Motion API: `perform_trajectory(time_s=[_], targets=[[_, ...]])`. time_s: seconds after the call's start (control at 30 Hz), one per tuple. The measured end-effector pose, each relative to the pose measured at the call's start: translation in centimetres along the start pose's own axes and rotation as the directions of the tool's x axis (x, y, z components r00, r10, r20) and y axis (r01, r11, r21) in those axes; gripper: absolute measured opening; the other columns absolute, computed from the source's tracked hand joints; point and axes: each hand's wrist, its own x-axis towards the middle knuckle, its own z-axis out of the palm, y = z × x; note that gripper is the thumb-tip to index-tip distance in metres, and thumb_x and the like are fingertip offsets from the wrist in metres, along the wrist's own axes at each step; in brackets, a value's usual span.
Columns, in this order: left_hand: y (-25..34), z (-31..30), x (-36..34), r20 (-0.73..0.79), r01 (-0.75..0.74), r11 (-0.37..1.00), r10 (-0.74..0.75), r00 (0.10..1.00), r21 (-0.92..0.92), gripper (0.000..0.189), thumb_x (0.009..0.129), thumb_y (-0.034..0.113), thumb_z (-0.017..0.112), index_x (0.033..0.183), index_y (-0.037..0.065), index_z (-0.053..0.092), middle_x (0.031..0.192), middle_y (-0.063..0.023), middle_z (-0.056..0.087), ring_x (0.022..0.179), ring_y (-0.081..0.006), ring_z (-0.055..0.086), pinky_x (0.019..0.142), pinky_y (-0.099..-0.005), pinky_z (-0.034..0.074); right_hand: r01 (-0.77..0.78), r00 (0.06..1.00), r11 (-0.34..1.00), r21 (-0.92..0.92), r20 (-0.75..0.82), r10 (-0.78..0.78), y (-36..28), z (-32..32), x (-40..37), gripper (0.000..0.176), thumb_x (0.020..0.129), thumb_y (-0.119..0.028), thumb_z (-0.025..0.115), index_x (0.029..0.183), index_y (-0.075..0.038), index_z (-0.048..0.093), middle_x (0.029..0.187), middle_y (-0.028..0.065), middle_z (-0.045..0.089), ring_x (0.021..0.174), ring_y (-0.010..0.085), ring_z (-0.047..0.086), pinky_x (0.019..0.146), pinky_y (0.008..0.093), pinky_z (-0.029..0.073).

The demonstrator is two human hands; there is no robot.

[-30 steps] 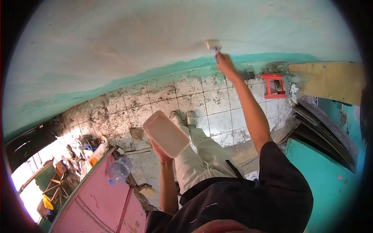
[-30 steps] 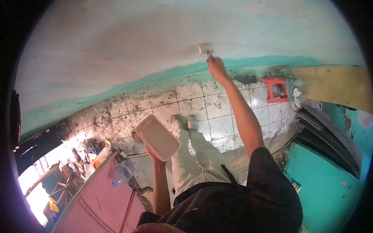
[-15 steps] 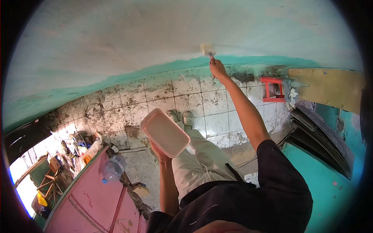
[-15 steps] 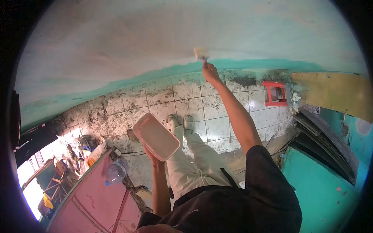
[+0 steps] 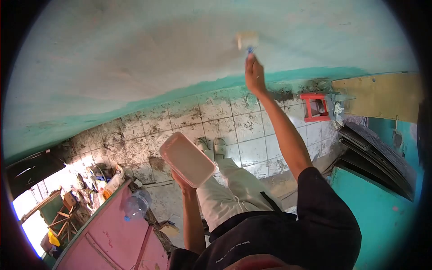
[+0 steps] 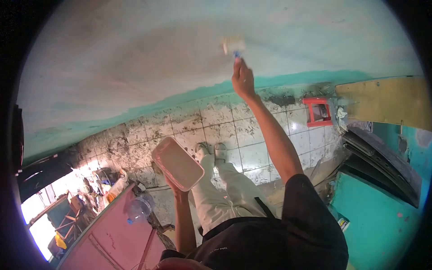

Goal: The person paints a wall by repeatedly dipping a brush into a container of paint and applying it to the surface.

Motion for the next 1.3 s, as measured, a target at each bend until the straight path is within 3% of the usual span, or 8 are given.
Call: perform_trajectory(time_s=[0.13, 0.2, 0.23, 0.4, 0.83, 1.07, 1.17, 1.3], targets=[[0.9, 0.5, 0.1, -0.080, 0.018, 0.995, -0.026, 0.996, -0.098, 0.048, 0.104, 0.044, 0.037, 0.134, 0.009, 0.052, 0.123, -0.0080, 0.061, 0.110, -0.0243, 0.061, 0.092, -0.0386, 0.055, -0.182, 0.958, 0.981, -0.066, 0.214, 0.192, 4.4, 2.1, -3.8, 0.038, 0.107, -0.035, 0.038, 0.096, -0.004, 0.057, 0.061, 0.0169, 0.054, 0.056, 0.0386, 0.056, 0.053, 0.0487, 0.040], [1.4, 2.4, -0.1, -0.034, 0.029, 0.994, -0.033, 0.999, -0.108, 0.048, 0.104, 0.044, 0.037, 0.134, 0.009, 0.052, 0.123, -0.0082, 0.061, 0.111, -0.0247, 0.061, 0.093, -0.0387, 0.055, -0.770, 0.556, 0.635, -0.061, 0.425, 0.715, 1.6, 0.8, -3.5, 0.044, 0.107, -0.041, 0.039, 0.083, -0.005, 0.052, 0.057, 0.0036, 0.045, 0.051, 0.0160, 0.039, 0.051, 0.0365, 0.035], [1.8, 3.3, -0.3, -0.018, 0.044, 0.991, -0.047, 0.999, -0.128, 0.049, 0.104, 0.044, 0.037, 0.135, 0.008, 0.052, 0.124, -0.0083, 0.061, 0.111, -0.0251, 0.061, 0.093, -0.0391, 0.054, -0.745, 0.568, 0.654, -0.135, 0.385, 0.727, 1.4, 0.6, -2.6, 0.045, 0.104, -0.040, 0.044, 0.088, -0.003, 0.063, 0.058, 0.0093, 0.055, 0.054, 0.0226, 0.058, 0.053, 0.0396, 0.044], [3.4, 5.0, -1.8, -0.005, 0.104, 0.987, -0.105, 0.994, -0.121, 0.050, 0.104, 0.044, 0.038, 0.137, 0.008, 0.051, 0.126, -0.0087, 0.061, 0.113, -0.0260, 0.061, 0.095, -0.0407, 0.054, -0.377, 0.870, 0.879, 0.294, 0.438, 0.226, -11.4, -7.7, -0.9, 0.045, 0.103, -0.044, 0.049, 0.084, -0.005, 0.062, 0.052, 0.0000, 0.045, 0.045, 0.0092, 0.044, 0.046, 0.0288, 0.035], [7.4, 20.0, -4.1, 0.626, 0.071, 0.986, 0.040, 0.778, -0.150, 0.062, 0.106, 0.053, 0.029, 0.144, 0.006, 0.044, 0.135, -0.0117, 0.056, 0.118, -0.0253, 0.059, 0.101, -0.0432, 0.051, -0.183, 0.812, 0.919, 0.348, 0.580, -0.058, -25.0, -23.5, -12.4, 0.016, 0.097, -0.017, 0.063, 0.101, -0.001, 0.061, 0.059, 0.0003, 0.056, 0.051, 0.0057, 0.049, 0.050, 0.0247, 0.037], [7.3, 22.4, -8.1, 0.629, 0.223, 0.962, -0.078, 0.774, -0.155, 0.070, 0.104, 0.059, 0.028, 0.148, 0.007, 0.040, 0.139, -0.0125, 0.054, 0.125, -0.0240, 0.055, 0.104, -0.0414, 0.047, 0.185, 0.723, 0.981, 0.057, 0.668, -0.175, -29.8, -27.4, -13.8, 0.012, 0.089, -0.015, 0.070, 0.094, -0.005, 0.066, 0.057, 0.0083, 0.059, 0.047, 0.0212, 0.060, 0.048, 0.0312, 0.042], [7.5, 22.9, -9.8, 0.450, -0.076, 0.982, -0.011, 0.893, 0.174, 0.071, 0.103, 0.061, 0.029, 0.148, 0.007, 0.041, 0.140, -0.0123, 0.053, 0.124, -0.0240, 0.055, 0.104, -0.0413, 0.048, 0.273, 0.690, 0.962, 0.031, 0.691, -0.218, -31.0, -27.5, -14.3, 0.013, 0.086, -0.014, 0.074, 0.092, -0.004, 0.068, 0.060, 0.0112, 0.062, 0.047, 0.0225, 0.059, 0.048, 0.0328, 0.042], [6.6, 21.9, -9.8, 0.377, 0.167, 0.986, -0.163, 0.912, 0.024, 0.070, 0.103, 0.060, 0.032, 0.147, 0.008, 0.042, 0.138, -0.0114, 0.055, 0.122, -0.0233, 0.057, 0.102, -0.0406, 0.049, 0.348, 0.619, 0.937, 0.024, 0.745, -0.248, -30.9, -26.5, -14.3, 0.013, 0.085, -0.016, 0.074, 0.089, -0.004, 0.071, 0.061, 0.0158, 0.062, 0.051, 0.0321, 0.060, 0.052, 0.0363, 0.046]])
